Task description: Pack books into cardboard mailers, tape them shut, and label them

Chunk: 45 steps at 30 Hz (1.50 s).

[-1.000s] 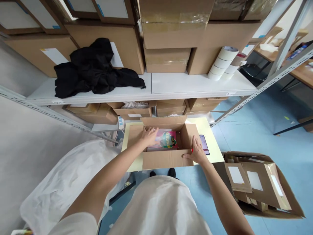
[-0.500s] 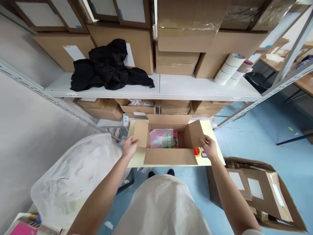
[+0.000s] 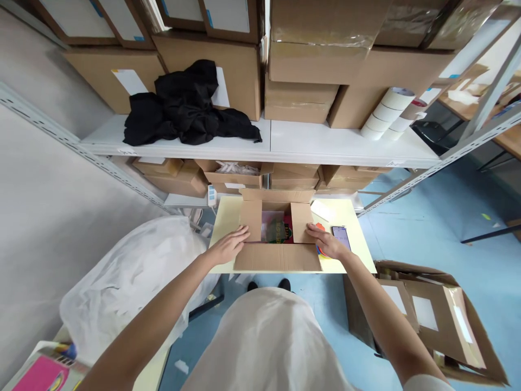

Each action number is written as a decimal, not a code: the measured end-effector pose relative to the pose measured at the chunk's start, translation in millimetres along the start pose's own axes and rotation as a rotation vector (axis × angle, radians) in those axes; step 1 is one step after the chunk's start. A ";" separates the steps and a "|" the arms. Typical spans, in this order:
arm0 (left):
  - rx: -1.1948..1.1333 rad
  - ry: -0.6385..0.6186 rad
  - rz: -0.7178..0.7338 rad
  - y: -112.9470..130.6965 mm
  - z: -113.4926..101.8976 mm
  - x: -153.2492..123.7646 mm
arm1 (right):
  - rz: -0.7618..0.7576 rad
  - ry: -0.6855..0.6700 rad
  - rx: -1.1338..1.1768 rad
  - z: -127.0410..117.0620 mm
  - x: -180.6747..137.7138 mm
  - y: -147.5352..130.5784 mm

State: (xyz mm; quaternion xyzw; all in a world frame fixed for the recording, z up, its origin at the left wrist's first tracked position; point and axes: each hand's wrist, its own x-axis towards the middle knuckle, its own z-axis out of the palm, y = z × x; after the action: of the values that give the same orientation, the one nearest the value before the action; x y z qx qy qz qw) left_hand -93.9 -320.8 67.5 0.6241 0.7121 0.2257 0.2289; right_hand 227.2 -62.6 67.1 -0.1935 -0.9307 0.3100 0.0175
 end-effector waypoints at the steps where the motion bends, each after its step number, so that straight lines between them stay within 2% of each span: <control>1: 0.046 -0.074 0.044 -3.9 -2.7 -1.1 | -0.006 -0.041 -0.062 -1.4 -3.2 4.8; 5: 0.189 -0.258 0.144 -14.9 -16.7 -4.0 | 0.009 -0.173 -0.314 -4.4 -11.8 12.5; 7: 0.204 -0.289 0.156 -14.6 -21.9 -4.0 | 0.011 -0.196 -0.346 -5.5 -12.4 10.8; 9: 0.150 -0.264 0.146 -13.1 -22.7 -3.1 | -0.001 -0.170 -0.267 -6.8 -11.0 8.9; 12: -0.029 -0.116 0.048 -15.7 -13.4 0.5 | 0.005 -0.051 -0.020 -5.4 -5.8 9.7; 16: -0.269 0.314 -0.198 -24.8 10.1 13.7 | 0.226 0.168 0.267 5.7 9.7 14.1; 18: -0.289 0.481 -0.233 -25.7 19.6 23.2 | 0.323 0.291 0.252 9.5 21.5 15.1; 20: -0.212 0.543 -0.203 -23.2 25.5 31.8 | 0.340 0.396 0.144 7.8 35.3 14.9; 22: -0.107 0.545 -0.166 -19.3 29.2 37.6 | 0.287 0.419 0.026 -0.1 50.8 13.6; 27: -0.015 0.535 -0.179 -16.6 36.8 40.3 | 0.066 0.247 -0.178 -29.2 91.3 6.5; 30: -0.014 0.562 -0.220 -20.4 39.3 38.8 | 0.041 0.295 -0.269 -41.9 104.9 -1.2; 33: -0.018 0.576 -0.245 -23.6 38.4 38.1 | 0.060 0.333 -0.426 -47.3 102.4 -10.7; 36: 0.000 0.568 -0.263 -22.6 34.3 37.9 | 0.035 0.281 -0.574 -40.4 88.6 -18.7; 39: 0.084 0.520 -0.201 -16.3 27.5 37.0 | 0.055 0.234 -0.621 -21.1 73.8 -22.2; 45: 0.322 0.216 -0.031 12.0 15.0 43.1 | 0.174 0.248 -0.523 15.9 59.8 -20.6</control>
State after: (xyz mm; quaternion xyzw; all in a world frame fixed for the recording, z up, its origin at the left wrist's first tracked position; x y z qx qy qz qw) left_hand -80.5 -276.1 61.0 0.6137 0.7691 0.1708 0.0517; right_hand 162.2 -64.6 61.0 -0.3070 -0.9495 0.0341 0.0541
